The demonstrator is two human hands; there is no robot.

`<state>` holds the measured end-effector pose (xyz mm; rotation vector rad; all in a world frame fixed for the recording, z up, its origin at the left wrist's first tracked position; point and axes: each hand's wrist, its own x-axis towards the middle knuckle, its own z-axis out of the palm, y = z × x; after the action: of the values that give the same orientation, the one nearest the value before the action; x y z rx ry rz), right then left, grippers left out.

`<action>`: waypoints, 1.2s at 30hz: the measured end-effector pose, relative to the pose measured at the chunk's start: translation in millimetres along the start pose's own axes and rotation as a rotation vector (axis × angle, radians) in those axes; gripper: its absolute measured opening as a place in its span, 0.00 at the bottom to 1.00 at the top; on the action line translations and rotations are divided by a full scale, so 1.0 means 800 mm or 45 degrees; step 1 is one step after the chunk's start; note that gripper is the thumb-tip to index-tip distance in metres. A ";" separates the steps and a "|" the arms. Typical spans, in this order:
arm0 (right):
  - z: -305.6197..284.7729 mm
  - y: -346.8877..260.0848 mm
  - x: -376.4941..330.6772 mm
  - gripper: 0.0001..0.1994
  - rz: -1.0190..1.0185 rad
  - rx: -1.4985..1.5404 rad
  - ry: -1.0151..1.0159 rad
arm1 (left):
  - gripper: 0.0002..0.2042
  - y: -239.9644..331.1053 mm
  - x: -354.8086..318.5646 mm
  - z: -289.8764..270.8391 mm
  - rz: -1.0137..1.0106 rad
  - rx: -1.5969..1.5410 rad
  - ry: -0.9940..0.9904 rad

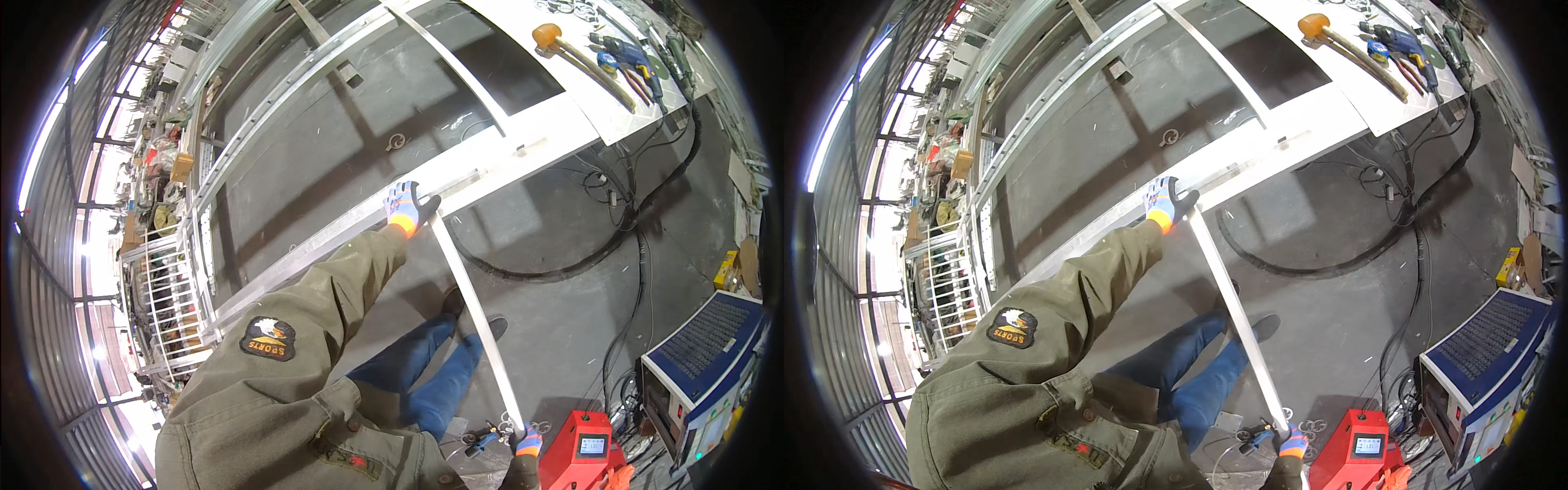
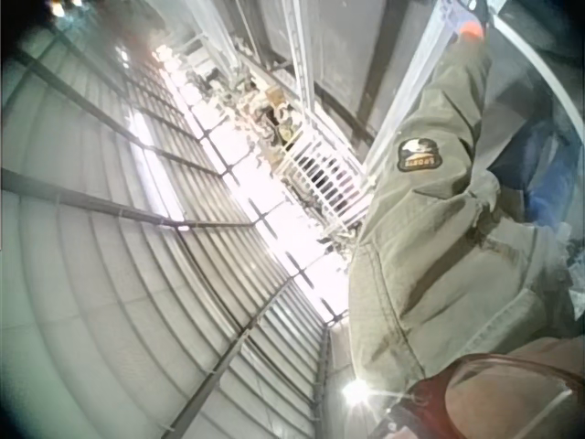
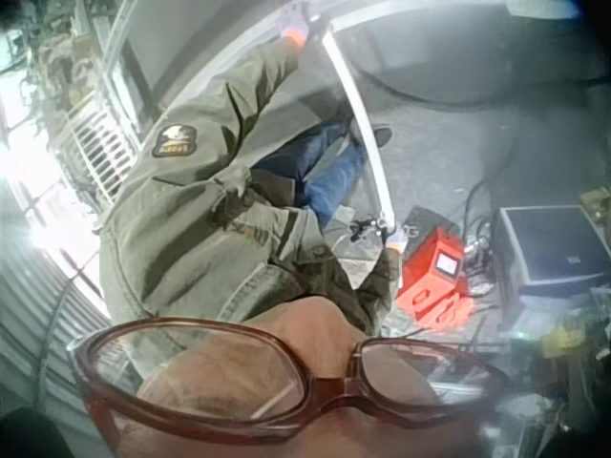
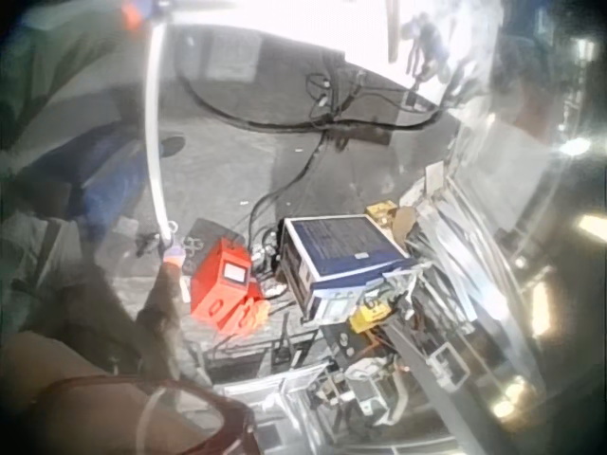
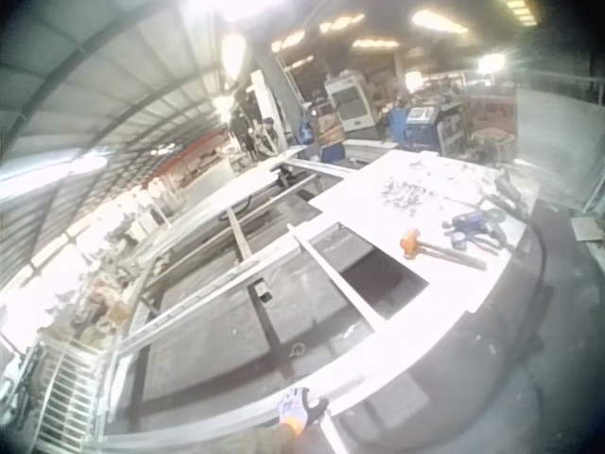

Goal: The person measures and positions aluminum bars on a large metal frame, then uses a welding torch to tack weld the bars in place. The person repeatedly measures, aligns, and welds multiple bars to assemble the frame structure.

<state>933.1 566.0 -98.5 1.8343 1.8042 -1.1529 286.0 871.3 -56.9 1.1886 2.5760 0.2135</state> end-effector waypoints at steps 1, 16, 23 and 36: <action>-0.003 -0.007 0.008 0.12 -0.033 -0.089 0.019 | 0.33 -0.001 0.000 0.002 0.045 0.021 0.019; -0.059 -0.367 0.188 0.28 -0.186 -0.068 -0.113 | 0.30 -0.005 -0.001 0.003 0.042 0.028 -0.040; -0.045 -0.358 0.204 0.31 -0.297 0.023 0.005 | 0.28 -0.005 0.001 -0.008 0.003 -0.004 -0.047; 0.000 -0.364 0.278 0.20 -0.307 -0.118 0.042 | 0.29 -0.004 0.017 -0.038 -0.083 -0.062 -0.317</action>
<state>631.5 761.5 -170.1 1.6275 2.1055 -1.1041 265.1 879.4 -31.5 1.0405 2.3749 0.1059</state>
